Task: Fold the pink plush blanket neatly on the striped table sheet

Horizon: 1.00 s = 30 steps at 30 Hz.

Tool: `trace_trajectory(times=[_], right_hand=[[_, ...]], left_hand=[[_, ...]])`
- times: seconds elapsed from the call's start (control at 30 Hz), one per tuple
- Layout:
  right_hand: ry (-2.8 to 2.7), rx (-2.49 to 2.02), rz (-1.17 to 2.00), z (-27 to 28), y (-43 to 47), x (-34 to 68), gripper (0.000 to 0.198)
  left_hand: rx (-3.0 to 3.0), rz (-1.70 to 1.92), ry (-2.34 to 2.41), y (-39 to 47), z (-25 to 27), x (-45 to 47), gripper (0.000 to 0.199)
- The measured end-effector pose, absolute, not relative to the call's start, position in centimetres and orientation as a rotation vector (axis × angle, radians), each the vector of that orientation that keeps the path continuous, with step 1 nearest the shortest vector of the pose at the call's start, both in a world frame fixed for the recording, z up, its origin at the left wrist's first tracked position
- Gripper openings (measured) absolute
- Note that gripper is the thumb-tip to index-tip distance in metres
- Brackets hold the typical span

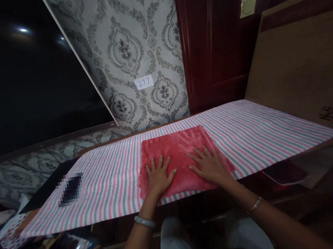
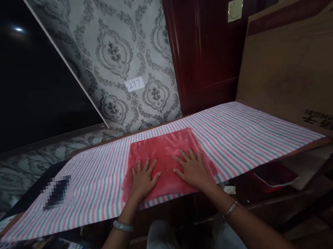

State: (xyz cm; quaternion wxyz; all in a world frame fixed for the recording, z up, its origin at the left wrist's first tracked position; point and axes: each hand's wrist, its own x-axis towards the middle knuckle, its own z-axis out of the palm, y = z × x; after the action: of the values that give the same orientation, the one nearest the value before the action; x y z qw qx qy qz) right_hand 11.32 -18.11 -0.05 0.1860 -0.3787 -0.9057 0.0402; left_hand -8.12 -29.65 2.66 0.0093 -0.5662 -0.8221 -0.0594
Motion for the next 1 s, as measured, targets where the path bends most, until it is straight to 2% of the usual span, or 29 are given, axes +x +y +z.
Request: trace_trajectory(times=[0.33, 0.5, 0.6, 0.77, 0.87, 1.0], right_hand=[[-2.519, -0.976, 0.261, 1.0, -18.0, 12.3, 0.056], [-2.377, -1.085, 0.330, -0.6, -15.6, 14.3, 0.052], [-2.183, -1.118, 0.505, -2.4, -14.4, 15.8, 0.060], [-1.968, -1.138, 0.819, -4.0, -13.5, 17.1, 0.070], [-1.865, -1.228, 0.977, -3.6, -13.2, 17.2, 0.076], [-1.717, -1.288, 1.177, -2.6, -12.9, 16.9, 0.075]], left_hand=[[-1.789, -0.291, -2.556, -30.1, 3.4, -9.3, 0.058], [-1.641, -0.409, -2.642, -32.1, 3.8, -12.0, 0.052], [-1.522, -0.771, -2.708, -33.5, 2.6, -13.8, 0.050], [-1.205, -1.606, -2.780, -35.1, 1.1, -15.3, 0.050], [-0.939, -2.053, -2.831, -35.2, 1.9, -15.2, 0.057], [-0.903, -2.558, -2.760, -34.7, 3.5, -14.9, 0.052]])
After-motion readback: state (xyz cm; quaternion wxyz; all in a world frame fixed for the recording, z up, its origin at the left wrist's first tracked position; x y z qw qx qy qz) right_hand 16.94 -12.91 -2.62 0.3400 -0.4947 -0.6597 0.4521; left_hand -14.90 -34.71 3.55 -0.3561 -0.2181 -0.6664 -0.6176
